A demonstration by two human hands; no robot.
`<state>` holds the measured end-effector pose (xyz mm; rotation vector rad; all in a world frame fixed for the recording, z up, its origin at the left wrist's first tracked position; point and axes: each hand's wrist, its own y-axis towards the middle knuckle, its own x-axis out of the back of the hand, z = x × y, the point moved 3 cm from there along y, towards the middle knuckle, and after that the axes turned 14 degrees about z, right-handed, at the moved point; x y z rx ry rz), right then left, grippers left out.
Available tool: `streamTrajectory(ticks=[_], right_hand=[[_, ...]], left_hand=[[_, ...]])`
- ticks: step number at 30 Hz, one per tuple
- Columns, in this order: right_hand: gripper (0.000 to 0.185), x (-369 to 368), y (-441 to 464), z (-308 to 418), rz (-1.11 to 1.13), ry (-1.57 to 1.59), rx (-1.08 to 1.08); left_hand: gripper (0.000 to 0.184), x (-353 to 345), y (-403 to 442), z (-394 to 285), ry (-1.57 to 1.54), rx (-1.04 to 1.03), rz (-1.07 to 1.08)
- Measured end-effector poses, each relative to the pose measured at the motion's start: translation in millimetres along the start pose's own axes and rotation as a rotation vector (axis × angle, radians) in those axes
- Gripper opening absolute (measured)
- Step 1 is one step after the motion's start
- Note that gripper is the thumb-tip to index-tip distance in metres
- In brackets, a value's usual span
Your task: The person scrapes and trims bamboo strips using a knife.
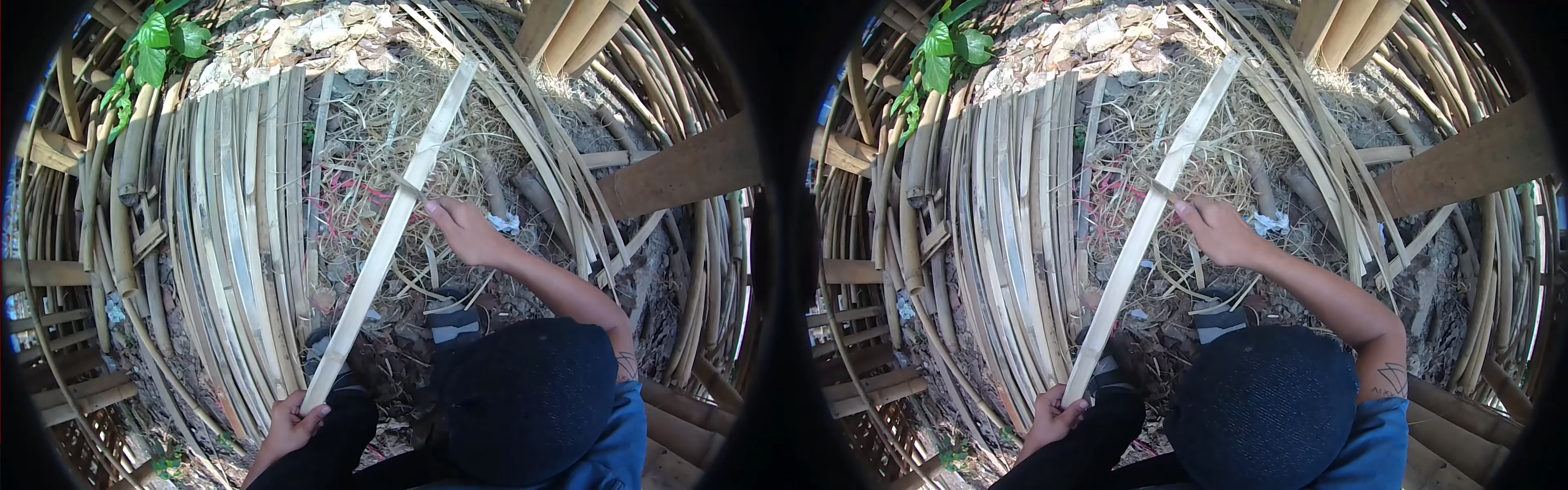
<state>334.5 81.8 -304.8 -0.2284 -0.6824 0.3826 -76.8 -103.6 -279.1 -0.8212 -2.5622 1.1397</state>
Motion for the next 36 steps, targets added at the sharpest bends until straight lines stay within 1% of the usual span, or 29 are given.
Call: streamTrajectory(ticks=[1, 2, 4, 5, 7, 8, 10, 11, 13, 14, 16, 17, 19, 23, 25, 29, 31, 36], right_hand=[[0.05, -7.9, -5.8, 7.9, -0.009, 0.043, 0.051], [0.05, -16.6, -11.8, 15.9, -0.008, 0.044, 0.051], [0.039, -35.2, -23.2, 38.7, 0.057, -0.128, 0.265], [0.039, -44.4, -27.9, 44.0, 0.058, -0.128, 0.267], [0.035, -63.6, -37.5, 58.2, 0.105, -0.209, 0.463], [0.035, -71.9, -40.0, 59.7, 0.108, -0.206, 0.468], [0.037, -91.6, -42.0, 59.2, 0.205, -0.207, 0.51], [0.037, -98.5, -42.1, 58.6, 0.209, -0.203, 0.517], [0.042, -106.7, -43.8, 59.7, 0.124, -0.184, 0.57], [0.042, -111.8, -45.7, 60.4, 0.131, -0.177, 0.576], [0.039, -116.6, -48.1, 63.6, 0.09, -0.218, 0.565], [0.039, -119.0, -48.6, 65.8, 0.097, -0.211, 0.568], [0.046, -119.6, -48.7, 71.2, 0.068, -0.215, 0.53], [0.047, -119.9, -44.0, 75.3, 0.058, -0.268, 0.524], [0.048, -121.7, -40.2, 70.8, 0.023, -0.342, 0.454], [0.051, -115.8, -27.3, 55.2, 0.014, -0.37, 0.385], [0.053, -109.1, -21.0, 47.5, 0.066, -0.414, 0.236], [0.055, -103.0, -14.6, 27.6, 0.017, -0.479, 0.299]], left_hand=[[0.021, -0.6, 1.2, 0.3, 0.012, -0.026, 0.004], [0.021, -0.8, 1.2, -0.4, 0.012, -0.025, 0.004], [0.021, -2.7, 3.3, -4.4, 0.037, -0.064, 0.013], [0.021, -2.9, 3.7, -6.0, 0.036, -0.064, 0.012], [0.021, -2.8, 4.1, -10.2, 0.043, -0.085, 0.014], [0.021, -2.3, 4.4, -11.3, 0.042, -0.082, 0.008], [0.021, -2.6, 4.9, -13.1, 0.057, -0.099, 0.006], [0.021, -2.1, 5.2, -14.1, 0.056, -0.095, -0.002], [0.02, -2.9, 5.9, -15.8, 0.095, -0.067, -0.015], [0.02, -2.7, 6.3, -17.2, 0.092, -0.059, -0.023], [0.019, -3.9, 9.5, -23.4, 0.21, -0.07, -0.023], [0.019, -5.8, 11.4, -26.6, 0.206, -0.061, -0.028], [0.018, -9.6, 16.6, -38.4, 0.269, -0.179, -0.042], [0.018, -10.7, 21.7, -45.9, 0.291, -0.132, -0.057], [0.017, -10.9, 22.0, -49.6, 0.339, -0.143, -0.074], [0.018, -8.9, 22.5, -40.1, 0.356, -0.15, -0.13], [0.02, -7.5, 22.0, -38.8, 0.402, -0.176, -0.165], [0.021, -6.7, 20.6, -46.4, 0.506, -0.172, -0.183]])
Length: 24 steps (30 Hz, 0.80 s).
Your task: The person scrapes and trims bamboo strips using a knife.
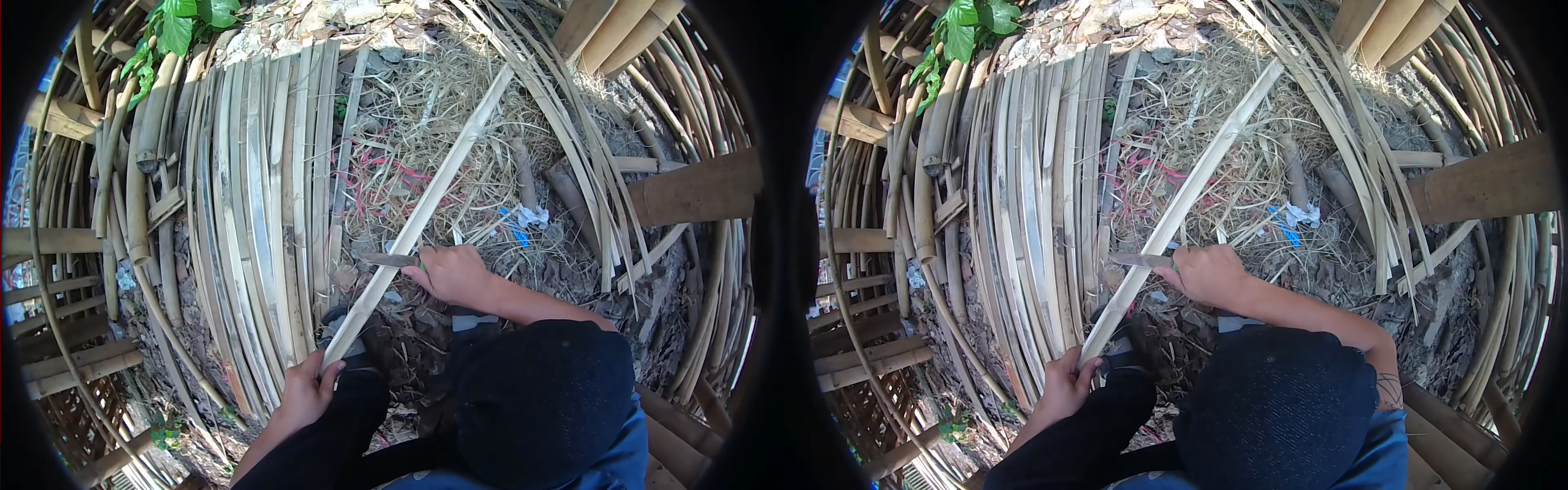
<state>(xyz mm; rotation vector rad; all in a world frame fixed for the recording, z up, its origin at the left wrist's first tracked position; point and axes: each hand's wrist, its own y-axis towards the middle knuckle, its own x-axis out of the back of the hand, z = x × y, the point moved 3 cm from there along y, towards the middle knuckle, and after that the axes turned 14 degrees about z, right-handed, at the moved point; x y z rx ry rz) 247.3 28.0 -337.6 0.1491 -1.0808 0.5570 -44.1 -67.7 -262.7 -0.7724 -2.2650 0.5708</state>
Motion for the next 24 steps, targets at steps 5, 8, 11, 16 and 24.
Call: streamTrajectory(ticks=[5, 8, 11, 16, 24], right_hand=[[0.048, 10.9, 1.8, -20.6, 0.017, -0.08, -0.045], [0.048, 19.6, 4.0, -31.4, 0.058, -0.143, -0.06], [0.055, 35.3, 6.9, -47.1, 0.007, -0.206, -0.108], [0.056, 80.5, 12.6, -117.8, -0.074, -0.068, -0.437], [0.053, 54.1, 6.2, -33.4, 0.077, 0.111, -0.207]], left_hand=[[0.02, 0.9, -2.4, -3.3, -0.008, 0.021, 0.024], [0.02, 3.3, -4.1, -9.5, 0.006, -0.02, -0.015], [0.02, 6.6, -6.0, -12.3, 0.016, 0.018, -0.005], [0.02, 5.6, -19.7, 10.7, 0.06, -0.032, -0.034], [0.015, 3.6, -12.9, 3.9, 0.021, -0.008, -0.049]])
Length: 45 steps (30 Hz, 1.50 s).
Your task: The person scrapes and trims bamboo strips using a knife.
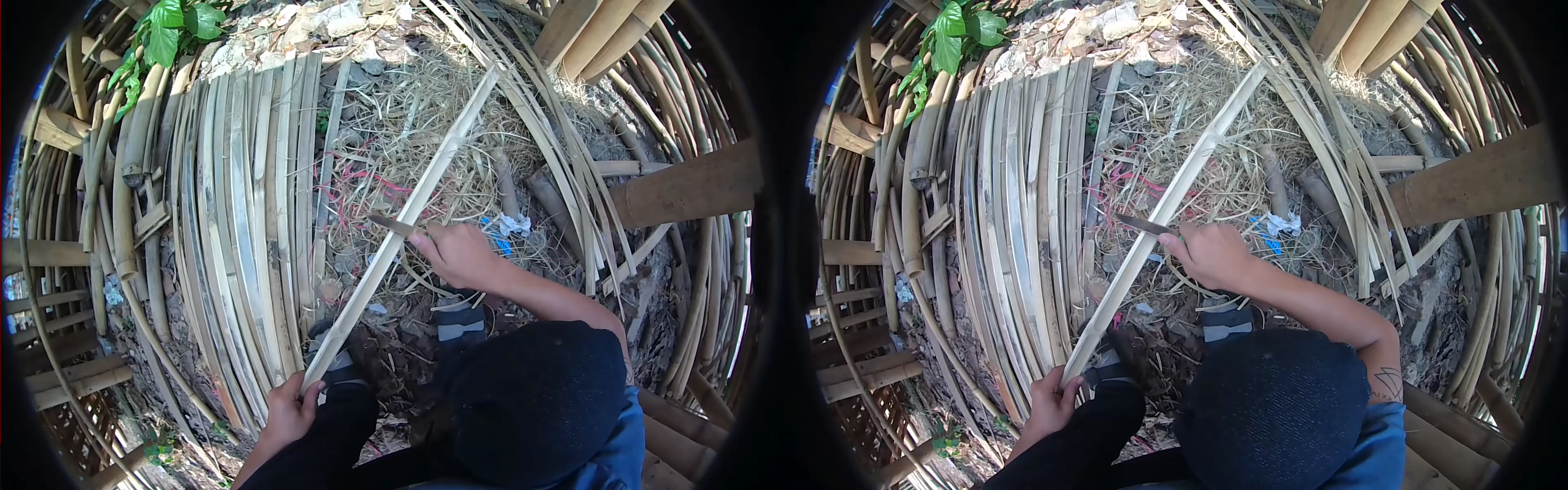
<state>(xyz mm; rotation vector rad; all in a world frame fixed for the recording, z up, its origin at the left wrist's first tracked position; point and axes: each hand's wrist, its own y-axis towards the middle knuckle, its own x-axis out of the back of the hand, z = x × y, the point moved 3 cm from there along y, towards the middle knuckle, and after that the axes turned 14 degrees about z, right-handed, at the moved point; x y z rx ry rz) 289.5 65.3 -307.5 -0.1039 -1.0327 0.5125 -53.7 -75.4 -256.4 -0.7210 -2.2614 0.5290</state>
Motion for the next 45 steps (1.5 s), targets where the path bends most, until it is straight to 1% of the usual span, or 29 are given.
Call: streamTrajectory(ticks=[1, 3, 4, 5, 6, 7, 11, 13, 14, 17, 18, 19, 21, 23, 25, 26, 29, 30, 32, 33, 35, 37, 39, 40, 42, 43, 45], right_hand=[[0.053, -11.3, -4.5, 13.2, -0.003, 0.004, -0.002], [0.051, -26.4, -10.6, 34.3, 0.004, 0.0, 0.167], [0.051, -25.8, -8.9, 32.7, 0.001, 0.001, 0.167], [0.055, -22.2, -6.0, 30.4, -0.062, -0.026, 0.18], [0.059, -18.7, -2.8, 28.0, -0.125, -0.053, 0.194], [0.059, -16.9, 0.8, 23.8, -0.127, -0.051, 0.192], [0.057, -5.2, 6.2, 13.4, -0.162, -0.175, 0.188], [0.057, 5.2, 13.0, -1.8, -0.237, -0.158, 0.11], [0.056, 12.4, 15.5, -12.6, -0.206, -0.218, 0.057], [0.058, 22.5, 13.4, -16.7, -0.253, -0.292, 0.076], [0.06, 24.7, 16.3, -21.7, -0.308, -0.241, 0.096], [0.06, 30.2, 17.4, -28.5, -0.308, -0.244, 0.096], [0.061, 45.5, 20.8, -45.8, -0.267, -0.292, -0.068], [0.061, 53.3, 25.4, -73.1, -0.297, -0.282, -0.087], [0.062, 62.9, 23.6, -80.5, -0.325, -0.355, -0.137], [0.063, 64.7, 24.7, -85.2, -0.32, -0.336, -0.209], [0.064, 63.2, 26.2, -93.3, -0.343, -0.374, -0.209], [0.064, 64.2, 26.3, -90.1, -0.345, -0.375, -0.207], [0.064, 56.9, 23.7, -84.1, -0.286, -0.025, -0.253], [0.064, 54.3, 22.4, -74.7, -0.284, -0.024, -0.252], [0.064, 40.1, 18.6, -48.8, -0.103, 0.372, -0.208], [0.062, 26.5, 3.5, -2.4, -0.022, 0.175, -0.087], [0.06, 0.1, -7.0, 22.5, 0.029, 0.189, 0.081], [0.06, -6.7, -11.8, 28.9, 0.026, 0.187, 0.079], [0.057, -15.2, -17.4, 38.9, 0.019, 0.052, 0.129], [0.057, -15.9, -15.3, 34.4, 0.018, 0.051, 0.127], [0.057, -11.4, -8.5, 14.8, -0.075, 0.007, -0.002]], left_hand=[[0.015, 1.4, 0.4, -2.0, 0.002, -0.026, -0.018], [0.014, 1.4, 0.4, 3.1, 0.046, -0.051, -0.035], [0.013, 1.3, 0.2, 5.5, 0.087, -0.074, -0.052], [0.013, 0.3, 0.5, 7.0, 0.09, -0.076, -0.051], [0.012, 0.6, 0.3, 7.0, 0.126, -0.113, -0.101], [0.012, 1.5, -0.2, 5.7, 0.162, -0.149, -0.15], [0.011, 5.0, -0.5, -1.6, 0.184, -0.146, -0.155], [0.011, 6.4, -2.6, 0.1, 0.188, -0.143, -0.141], [0.011, 7.2, -2.9, -1.9, 0.189, -0.145, -0.143], [0.011, 8.2, -5.0, -3.8, 0.208, -0.123, -0.139], [0.01, 7.5, -5.6, -1.4, 0.215, -0.145, -0.149], [0.01, 6.7, -5.6, -0.3, 0.221, -0.17, -0.163], [0.01, 7.0, -6.9, -0.3, 0.222, -0.167, -0.17], [0.011, 9.5, -9.7, -0.9, 0.228, -0.16, -0.172], [0.013, 10.6, -13.2, -2.5, 0.272, -0.19, -0.181], [0.013, 9.2, -13.2, -1.3, 0.268, -0.192, -0.18], [0.016, 9.0, -13.7, 4.0, 0.295, -0.188, -0.193], [0.014, 9.1, -13.2, 5.5, 0.294, -0.182, -0.185], [0.012, 7.7, -11.4, 7.1, 0.294, -0.171, -0.176], [0.011, 6.7, -9.0, 6.7, 0.287, -0.183, -0.2], [0.011, 8.2, -7.9, 5.5, 0.286, -0.199, -0.22], [0.014, 6.9, -7.1, 5.2, 0.275, -0.169, -0.135], [0.014, 4.7, -7.4, 7.4, 0.264, -0.17, -0.139], [0.014, 3.5, -7.5, 8.5, 0.25, -0.17, -0.146], [0.014, 3.8, -9.6, 8.1, 0.248, -0.161, -0.134], [0.015, 3.8, -10.1, 8.5, 0.244, -0.148, -0.124], [0.014, 2.4, -11.0, 11.5, 0.204, -0.147, -0.14]])
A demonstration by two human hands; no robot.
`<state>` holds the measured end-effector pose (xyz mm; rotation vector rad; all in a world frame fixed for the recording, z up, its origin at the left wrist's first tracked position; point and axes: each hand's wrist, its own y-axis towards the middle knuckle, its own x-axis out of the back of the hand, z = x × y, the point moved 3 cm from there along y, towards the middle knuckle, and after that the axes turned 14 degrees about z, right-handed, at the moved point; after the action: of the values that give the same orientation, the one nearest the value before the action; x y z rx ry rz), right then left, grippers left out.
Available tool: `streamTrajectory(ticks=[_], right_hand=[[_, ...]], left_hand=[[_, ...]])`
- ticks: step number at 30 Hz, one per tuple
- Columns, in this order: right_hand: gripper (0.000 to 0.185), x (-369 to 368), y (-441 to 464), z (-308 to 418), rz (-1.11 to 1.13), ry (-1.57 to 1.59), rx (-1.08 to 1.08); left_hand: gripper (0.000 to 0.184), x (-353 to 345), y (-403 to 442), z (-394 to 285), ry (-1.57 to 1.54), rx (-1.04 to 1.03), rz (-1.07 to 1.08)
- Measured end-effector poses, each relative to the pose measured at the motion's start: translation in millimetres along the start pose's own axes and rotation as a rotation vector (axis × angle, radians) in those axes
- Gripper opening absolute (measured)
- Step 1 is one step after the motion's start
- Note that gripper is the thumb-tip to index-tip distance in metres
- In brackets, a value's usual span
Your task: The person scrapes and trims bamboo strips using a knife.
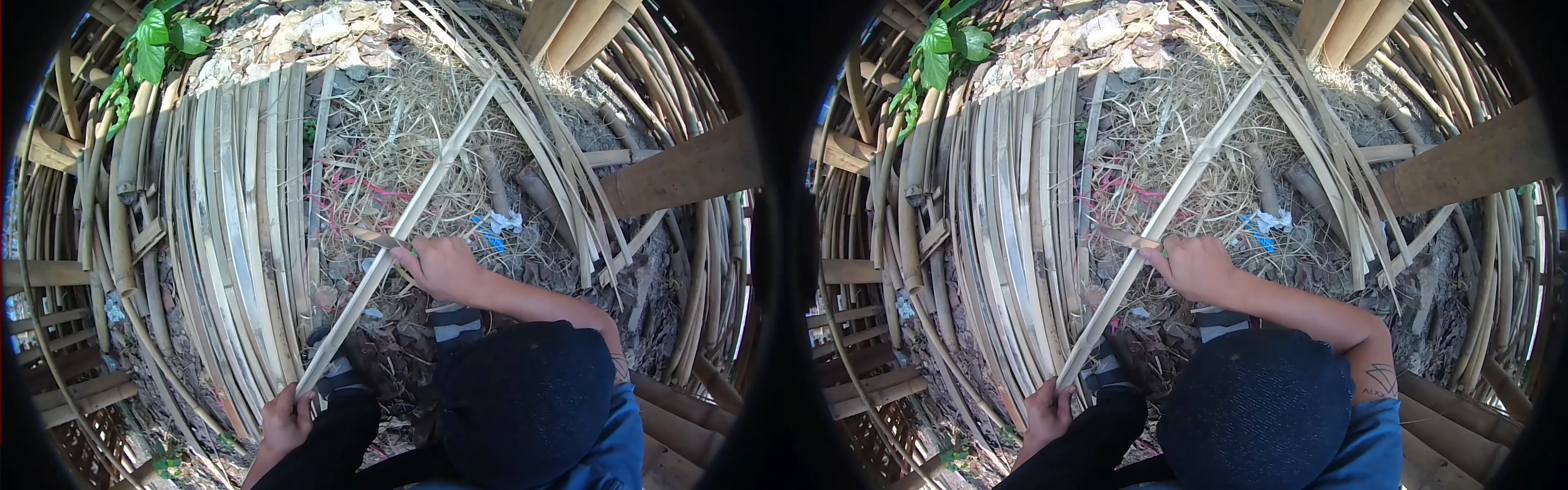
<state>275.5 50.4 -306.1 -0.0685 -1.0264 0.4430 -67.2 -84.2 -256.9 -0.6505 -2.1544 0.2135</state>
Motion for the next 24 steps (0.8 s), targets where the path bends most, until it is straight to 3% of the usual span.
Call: streamTrajectory(ticks=[4, 11, 17, 24], right_hand=[[0.062, 21.4, 11.7, -41.0, -0.124, -0.046, -0.041], [0.063, 31.3, 28.4, -70.2, -0.068, -0.213, -0.068], [0.063, 54.4, 34.1, -115.6, -0.23, -0.277, -0.18], [0.06, 55.7, 36.6, -120.8, -0.236, -0.335, -0.179]], left_hand=[[0.014, -1.5, -6.5, 8.4, -0.056, 0.027, -0.029], [0.017, -0.3, -6.0, 6.6, -0.074, 0.067, 0.017], [0.016, 2.1, -6.8, 3.8, -0.106, 0.06, 0.008], [0.017, 5.1, -4.9, -0.8, -0.086, 0.084, 0.047]])
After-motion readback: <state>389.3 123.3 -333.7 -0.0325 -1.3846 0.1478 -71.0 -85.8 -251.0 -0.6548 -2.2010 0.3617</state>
